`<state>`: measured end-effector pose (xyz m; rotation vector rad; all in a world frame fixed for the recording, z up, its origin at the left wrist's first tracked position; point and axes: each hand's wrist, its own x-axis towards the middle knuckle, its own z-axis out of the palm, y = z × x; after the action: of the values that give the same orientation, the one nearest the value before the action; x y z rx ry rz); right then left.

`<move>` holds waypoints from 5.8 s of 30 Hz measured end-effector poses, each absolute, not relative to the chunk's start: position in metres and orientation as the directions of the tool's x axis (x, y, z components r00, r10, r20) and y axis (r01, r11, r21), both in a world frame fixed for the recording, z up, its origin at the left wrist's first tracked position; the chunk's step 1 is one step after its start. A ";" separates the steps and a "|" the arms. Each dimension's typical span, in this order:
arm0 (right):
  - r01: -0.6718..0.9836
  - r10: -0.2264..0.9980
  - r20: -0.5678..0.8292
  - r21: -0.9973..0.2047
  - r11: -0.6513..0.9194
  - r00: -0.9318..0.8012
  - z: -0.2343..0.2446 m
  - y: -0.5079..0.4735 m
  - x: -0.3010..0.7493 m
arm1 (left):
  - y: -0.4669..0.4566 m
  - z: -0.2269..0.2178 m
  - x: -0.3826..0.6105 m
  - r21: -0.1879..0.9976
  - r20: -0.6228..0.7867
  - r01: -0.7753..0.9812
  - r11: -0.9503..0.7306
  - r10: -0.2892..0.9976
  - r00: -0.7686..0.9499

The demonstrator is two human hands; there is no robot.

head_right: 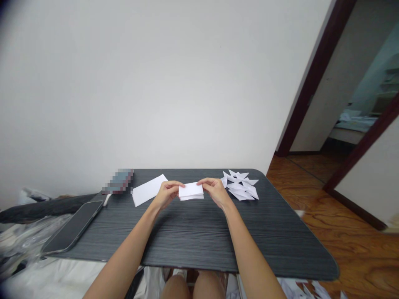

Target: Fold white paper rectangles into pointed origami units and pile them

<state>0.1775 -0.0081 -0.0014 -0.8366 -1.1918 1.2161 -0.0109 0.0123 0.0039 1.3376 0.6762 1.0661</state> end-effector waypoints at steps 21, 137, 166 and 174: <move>0.093 0.879 0.414 -0.891 0.445 -0.238 0.004 -0.012 0.176 | 0.013 -0.004 -0.002 0.977 0.036 -0.201 0.077 0.863 0.504; 0.348 0.918 0.313 -0.856 0.383 -0.242 -0.018 -0.011 0.143 | 0.012 -0.009 -0.006 0.635 0.578 0.478 -0.607 0.784 0.229; 0.145 0.981 0.180 -0.975 0.169 0.066 -0.017 0.006 0.177 | 0.013 -0.013 -0.003 0.845 0.424 0.056 -0.531 0.730 0.536; 0.139 0.915 0.376 -0.908 0.396 -0.149 -0.009 -0.002 0.171 | 0.014 -0.015 0.000 0.850 0.463 0.131 -0.510 0.843 0.274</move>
<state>0.1712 -0.0018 -0.0088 -0.9616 -1.5807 0.9051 0.0004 0.0141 -0.0150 1.8394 0.8805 1.2806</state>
